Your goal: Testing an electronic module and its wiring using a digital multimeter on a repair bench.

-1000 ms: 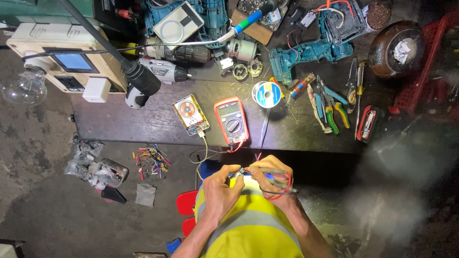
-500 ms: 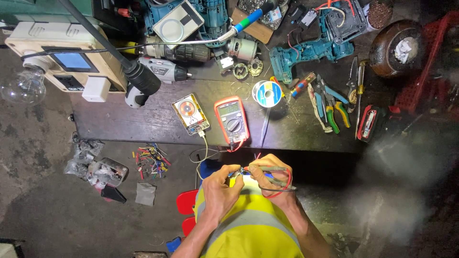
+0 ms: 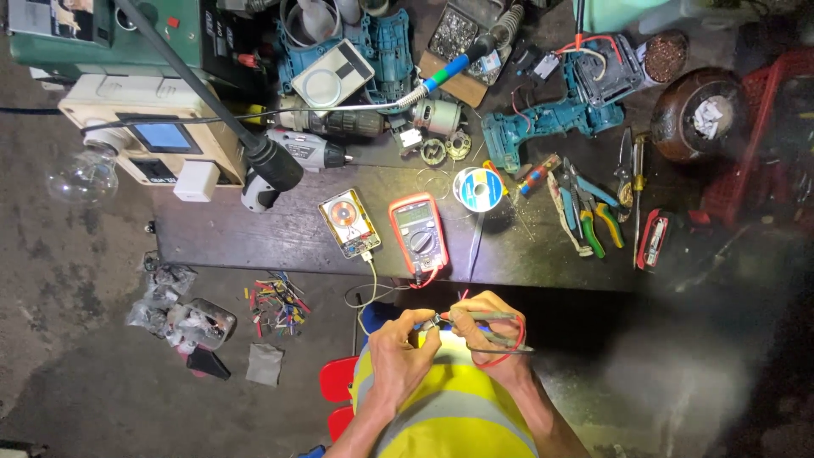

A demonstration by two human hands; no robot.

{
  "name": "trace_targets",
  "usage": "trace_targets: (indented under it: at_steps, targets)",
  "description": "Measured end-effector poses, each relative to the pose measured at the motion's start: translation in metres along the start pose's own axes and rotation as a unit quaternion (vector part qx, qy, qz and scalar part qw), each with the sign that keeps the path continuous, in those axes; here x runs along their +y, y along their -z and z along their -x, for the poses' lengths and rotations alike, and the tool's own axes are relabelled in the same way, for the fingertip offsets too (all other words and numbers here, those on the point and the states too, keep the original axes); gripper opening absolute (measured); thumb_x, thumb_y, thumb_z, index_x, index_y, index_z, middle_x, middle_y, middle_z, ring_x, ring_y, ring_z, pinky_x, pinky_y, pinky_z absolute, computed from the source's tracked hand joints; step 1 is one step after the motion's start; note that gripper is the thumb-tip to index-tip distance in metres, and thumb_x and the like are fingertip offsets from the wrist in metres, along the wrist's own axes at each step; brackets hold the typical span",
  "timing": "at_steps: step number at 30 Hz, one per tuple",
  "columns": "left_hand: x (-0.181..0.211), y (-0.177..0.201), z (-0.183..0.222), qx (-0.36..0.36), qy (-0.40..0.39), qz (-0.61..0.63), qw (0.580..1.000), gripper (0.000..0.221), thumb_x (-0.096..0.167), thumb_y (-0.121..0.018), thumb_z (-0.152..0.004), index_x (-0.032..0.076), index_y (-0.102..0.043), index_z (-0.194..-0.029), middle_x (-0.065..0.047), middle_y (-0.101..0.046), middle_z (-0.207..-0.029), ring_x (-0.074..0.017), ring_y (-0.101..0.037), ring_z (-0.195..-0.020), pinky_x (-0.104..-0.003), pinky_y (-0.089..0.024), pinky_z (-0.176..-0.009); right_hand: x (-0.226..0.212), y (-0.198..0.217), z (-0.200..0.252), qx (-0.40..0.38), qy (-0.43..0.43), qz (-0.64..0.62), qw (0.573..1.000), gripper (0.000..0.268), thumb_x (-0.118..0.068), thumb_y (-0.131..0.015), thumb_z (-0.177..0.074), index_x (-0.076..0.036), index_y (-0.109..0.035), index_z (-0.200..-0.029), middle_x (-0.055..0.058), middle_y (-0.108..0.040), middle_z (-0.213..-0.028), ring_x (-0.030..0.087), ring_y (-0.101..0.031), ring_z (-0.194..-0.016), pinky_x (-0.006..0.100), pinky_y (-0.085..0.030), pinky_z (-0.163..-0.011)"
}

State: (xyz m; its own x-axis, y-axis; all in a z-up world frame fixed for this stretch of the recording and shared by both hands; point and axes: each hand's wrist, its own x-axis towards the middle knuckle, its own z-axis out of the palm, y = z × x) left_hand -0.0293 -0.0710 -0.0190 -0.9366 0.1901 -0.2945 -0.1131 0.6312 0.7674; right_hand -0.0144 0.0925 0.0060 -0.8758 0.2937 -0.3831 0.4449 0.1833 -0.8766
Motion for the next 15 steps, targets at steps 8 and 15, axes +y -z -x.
trace_targets:
  at_steps: [8, 15]
  targets:
    - [-0.0027, -0.0019, 0.0018, 0.006, 0.007, -0.005, 1.000, 0.018, 0.018, -0.074, -0.075, 0.021, -0.079, -0.092, 0.006, -0.071, -0.064, -0.0123, -0.051, -0.051, -0.033, -0.043, -0.055, -0.0049, -0.0022, 0.0012, 0.008, -0.019, -0.019, 1.000, 0.023, -0.020, -0.067, -0.092, -0.005, -0.082, -0.083, 0.007, -0.073, -0.085, 0.018, -0.078, -0.060, 0.023, -0.063, -0.052]
    - [-0.0037, -0.0008, 0.0023, 0.007, -0.004, 0.002, 1.000, 0.019, 0.018, -0.073, -0.076, 0.019, -0.078, -0.094, 0.006, -0.076, -0.073, -0.0133, -0.047, -0.053, -0.034, -0.041, -0.054, -0.0037, -0.0051, 0.0024, 0.016, -0.033, -0.041, 0.998, 0.021, -0.019, -0.069, -0.090, -0.002, -0.082, -0.084, 0.009, -0.073, -0.086, 0.018, -0.076, -0.066, 0.025, -0.070, -0.056]
